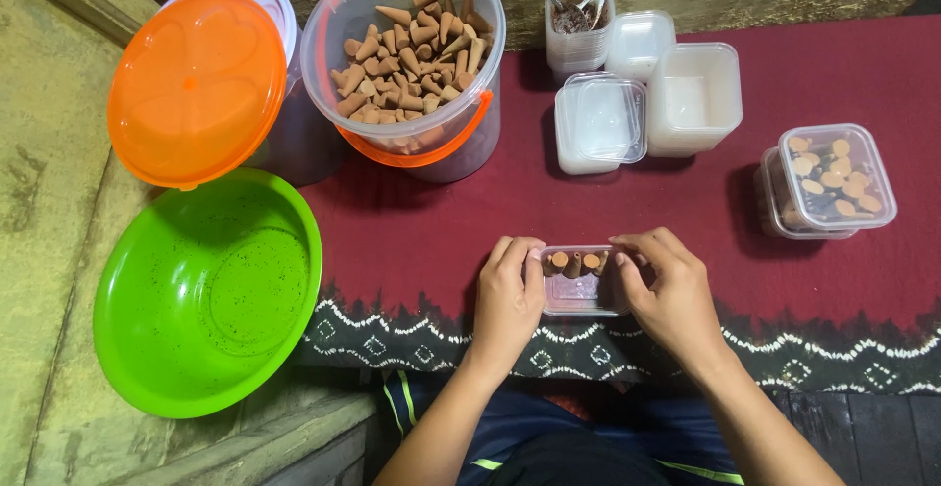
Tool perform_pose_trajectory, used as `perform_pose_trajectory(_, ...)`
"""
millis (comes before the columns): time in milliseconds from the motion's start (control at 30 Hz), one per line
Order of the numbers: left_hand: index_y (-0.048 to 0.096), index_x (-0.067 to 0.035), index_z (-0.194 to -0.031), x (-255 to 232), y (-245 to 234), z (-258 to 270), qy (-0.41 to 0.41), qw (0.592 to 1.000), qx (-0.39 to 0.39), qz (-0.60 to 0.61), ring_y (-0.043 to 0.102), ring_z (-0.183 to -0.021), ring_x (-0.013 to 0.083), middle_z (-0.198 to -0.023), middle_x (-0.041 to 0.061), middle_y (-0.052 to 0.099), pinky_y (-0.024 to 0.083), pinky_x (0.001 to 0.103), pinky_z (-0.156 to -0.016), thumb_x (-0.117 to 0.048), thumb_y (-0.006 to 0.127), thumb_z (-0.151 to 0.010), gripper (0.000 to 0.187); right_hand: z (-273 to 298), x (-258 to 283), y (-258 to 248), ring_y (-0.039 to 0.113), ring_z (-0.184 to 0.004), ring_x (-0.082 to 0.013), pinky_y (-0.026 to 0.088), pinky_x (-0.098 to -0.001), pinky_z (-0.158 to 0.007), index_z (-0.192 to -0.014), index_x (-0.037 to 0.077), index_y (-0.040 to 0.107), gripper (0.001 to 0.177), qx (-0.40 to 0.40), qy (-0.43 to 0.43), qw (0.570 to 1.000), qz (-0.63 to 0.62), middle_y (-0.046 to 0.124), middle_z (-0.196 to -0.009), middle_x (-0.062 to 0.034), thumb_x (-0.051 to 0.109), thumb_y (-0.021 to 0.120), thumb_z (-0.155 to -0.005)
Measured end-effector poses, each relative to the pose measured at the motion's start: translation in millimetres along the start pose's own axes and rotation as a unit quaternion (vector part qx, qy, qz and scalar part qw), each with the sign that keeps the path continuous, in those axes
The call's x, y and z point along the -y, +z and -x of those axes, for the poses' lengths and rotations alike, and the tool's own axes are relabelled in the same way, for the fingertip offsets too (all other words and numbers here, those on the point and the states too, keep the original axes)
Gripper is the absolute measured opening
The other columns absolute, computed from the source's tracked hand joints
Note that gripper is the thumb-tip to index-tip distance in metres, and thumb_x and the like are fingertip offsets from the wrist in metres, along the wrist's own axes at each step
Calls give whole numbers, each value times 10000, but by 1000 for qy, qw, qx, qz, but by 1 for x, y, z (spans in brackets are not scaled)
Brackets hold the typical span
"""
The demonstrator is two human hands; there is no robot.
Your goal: A person is shown packing small incense cones from a large storage bucket into small, clear plastic retail containers, arranging them neatly.
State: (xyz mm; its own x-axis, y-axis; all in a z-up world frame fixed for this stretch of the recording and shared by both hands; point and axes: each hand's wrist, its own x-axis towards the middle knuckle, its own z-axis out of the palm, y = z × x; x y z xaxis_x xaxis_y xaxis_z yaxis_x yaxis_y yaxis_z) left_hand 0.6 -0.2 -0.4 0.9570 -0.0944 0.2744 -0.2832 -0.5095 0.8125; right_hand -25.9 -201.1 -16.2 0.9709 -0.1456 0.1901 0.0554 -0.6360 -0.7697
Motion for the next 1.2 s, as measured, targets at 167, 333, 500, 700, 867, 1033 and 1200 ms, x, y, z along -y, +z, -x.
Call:
perform_pose_trajectory(167,674,-51,-1005,0,1,0,18,1000,4,-20,696,-815,370,-829,123,608,568,405,-716,-19,522,-965,160,0,0,0,706,-807,-322,562,-417,-697,-1078,112,795,191,-5,-11,1000,-4,705,-860,-117,106,722,-901)
perform_pose_trajectory(333,683,-77,-1071,-13,-12,0,62,990,-40,-124,693,-828,329,-883,93,610,566,394,-705,-68,557,-962,167,-6,16,-8,698,-834,-346,563,-447,-726,-1081,102,781,199,-29,-38,998,39,689,-900,-121,172,771,-896)
perform_pose_trajectory(500,697,-100,-1092,-32,-45,-17,132,961,-120,-212,606,-863,301,-989,69,596,494,411,-723,-127,654,-906,193,-38,73,-22,674,-898,-330,548,-437,-802,-1108,99,756,223,-51,-147,986,53,643,-937,-101,198,777,-910)
perform_pose_trajectory(700,667,-114,-1136,-64,-98,-70,156,937,-175,-260,560,-960,308,-1063,62,571,448,433,-795,-146,654,-930,209,-101,148,-16,656,-923,-359,544,-466,-773,-1140,76,730,225,-40,-260,964,47,620,-944,-126,187,763,-947)
perform_pose_trajectory(867,644,-126,-1037,-51,-125,-125,147,925,-177,-302,584,-978,283,-994,30,570,468,428,-801,-110,612,-916,126,-161,176,15,651,-913,-340,545,-450,-733,-1072,66,732,199,-17,-303,949,82,620,-927,-106,146,777,-895)
perform_pose_trajectory(1033,665,-74,-961,-32,-141,-172,145,929,-143,-311,631,-912,335,-910,97,614,516,456,-770,-52,609,-878,103,-211,196,41,665,-892,-384,559,-486,-688,-1020,40,745,187,48,-308,945,105,645,-911,-143,78,774,-839)
perform_pose_trajectory(1200,755,-68,-963,3,-142,-200,80,947,-44,-307,674,-857,346,-873,111,679,532,476,-744,2,651,-850,169,-250,194,74,673,-885,-350,577,-474,-681,-973,64,729,152,116,-271,945,145,650,-912,-117,134,755,-840)
